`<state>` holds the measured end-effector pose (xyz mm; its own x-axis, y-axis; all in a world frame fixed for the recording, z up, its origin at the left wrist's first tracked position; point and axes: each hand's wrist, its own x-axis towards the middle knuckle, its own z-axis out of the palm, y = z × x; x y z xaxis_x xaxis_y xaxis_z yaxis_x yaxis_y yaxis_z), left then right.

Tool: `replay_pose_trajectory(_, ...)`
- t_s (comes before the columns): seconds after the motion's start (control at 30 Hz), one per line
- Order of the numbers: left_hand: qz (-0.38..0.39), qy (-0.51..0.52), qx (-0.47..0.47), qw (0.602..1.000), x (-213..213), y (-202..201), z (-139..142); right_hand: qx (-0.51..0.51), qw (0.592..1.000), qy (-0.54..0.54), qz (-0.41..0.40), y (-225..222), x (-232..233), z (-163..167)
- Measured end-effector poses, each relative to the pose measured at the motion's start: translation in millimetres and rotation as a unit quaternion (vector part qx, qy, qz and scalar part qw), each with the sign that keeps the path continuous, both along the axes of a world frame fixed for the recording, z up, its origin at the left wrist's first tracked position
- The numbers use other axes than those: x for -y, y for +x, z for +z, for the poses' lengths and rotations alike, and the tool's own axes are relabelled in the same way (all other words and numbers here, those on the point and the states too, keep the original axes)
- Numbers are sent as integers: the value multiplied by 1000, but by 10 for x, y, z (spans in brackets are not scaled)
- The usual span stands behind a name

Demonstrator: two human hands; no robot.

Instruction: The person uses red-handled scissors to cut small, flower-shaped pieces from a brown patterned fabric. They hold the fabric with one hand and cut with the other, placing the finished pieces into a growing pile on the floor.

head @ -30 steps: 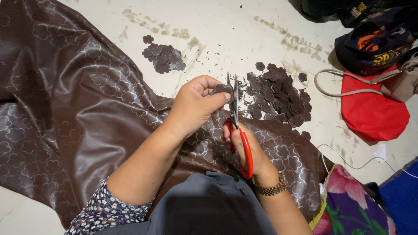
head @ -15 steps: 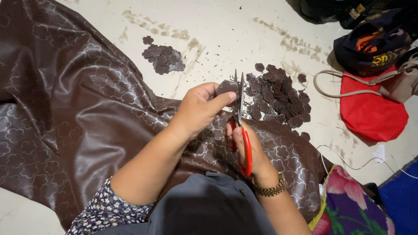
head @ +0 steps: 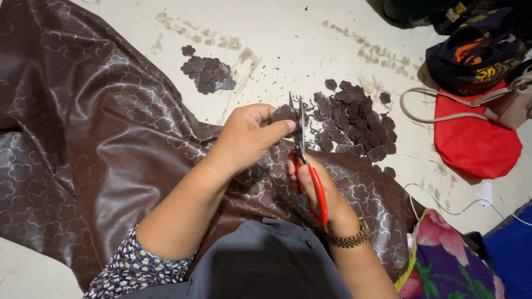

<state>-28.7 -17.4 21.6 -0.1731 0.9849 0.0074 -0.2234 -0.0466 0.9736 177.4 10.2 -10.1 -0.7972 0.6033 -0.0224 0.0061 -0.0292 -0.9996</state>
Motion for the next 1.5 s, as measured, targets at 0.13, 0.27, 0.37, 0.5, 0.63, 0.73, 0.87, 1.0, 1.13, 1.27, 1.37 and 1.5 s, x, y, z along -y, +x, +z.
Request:
replay_pose_trajectory(0.13, 4, -22, -3, 1000, -2, -16, -1, 12, 1000, 19, 8, 9, -27, 7)
replay_pose_trajectory(0.27, -3, -51, 2, 999, 3, -47, -4, 3, 1000, -18, 14, 17, -26, 9)
replay_pose_trajectory(0.37, -10, -21, 24, 999, -20, -52, -12, 6, 999, -32, 12, 29, -22, 23)
replay_pose_trajectory(0.5, -12, -5, 48, 999, -28, -55, -3, 12, 998, -54, 19, 27, -34, 40)
replay_pose_trajectory(0.63, 8, -27, -122, 992, 22, -78, 68, -3, 999, -15, 44, 10, -44, 40)
replay_pose_trajectory(0.73, 13, -38, -143, 989, 44, -86, 145, -5, 999, 1, 50, 11, -53, 38)
replay_pose_trajectory(0.87, 16, -53, -150, 987, 54, -86, 207, 7, 999, -31, 33, 12, -32, 25)
replay_pose_trajectory(1.0, 11, -49, -119, 992, 57, -83, 186, -7, 996, -83, 32, 24, -22, 20)
replay_pose_trajectory(1.13, 8, -44, -121, 992, 46, -105, 137, -1, 997, -73, 32, 28, -25, 15)
replay_pose_trajectory(1.27, -7, -31, -75, 997, 38, -107, 118, 12, 997, -73, 27, 25, -26, 7)
replay_pose_trajectory(1.37, -13, -26, -83, 996, 43, -114, 139, 11, 998, -53, 34, 17, -28, 10)
replay_pose_trajectory(1.5, -11, -69, -172, 983, 92, -129, 185, -23, 997, -8, 66, 19, -22, 28)
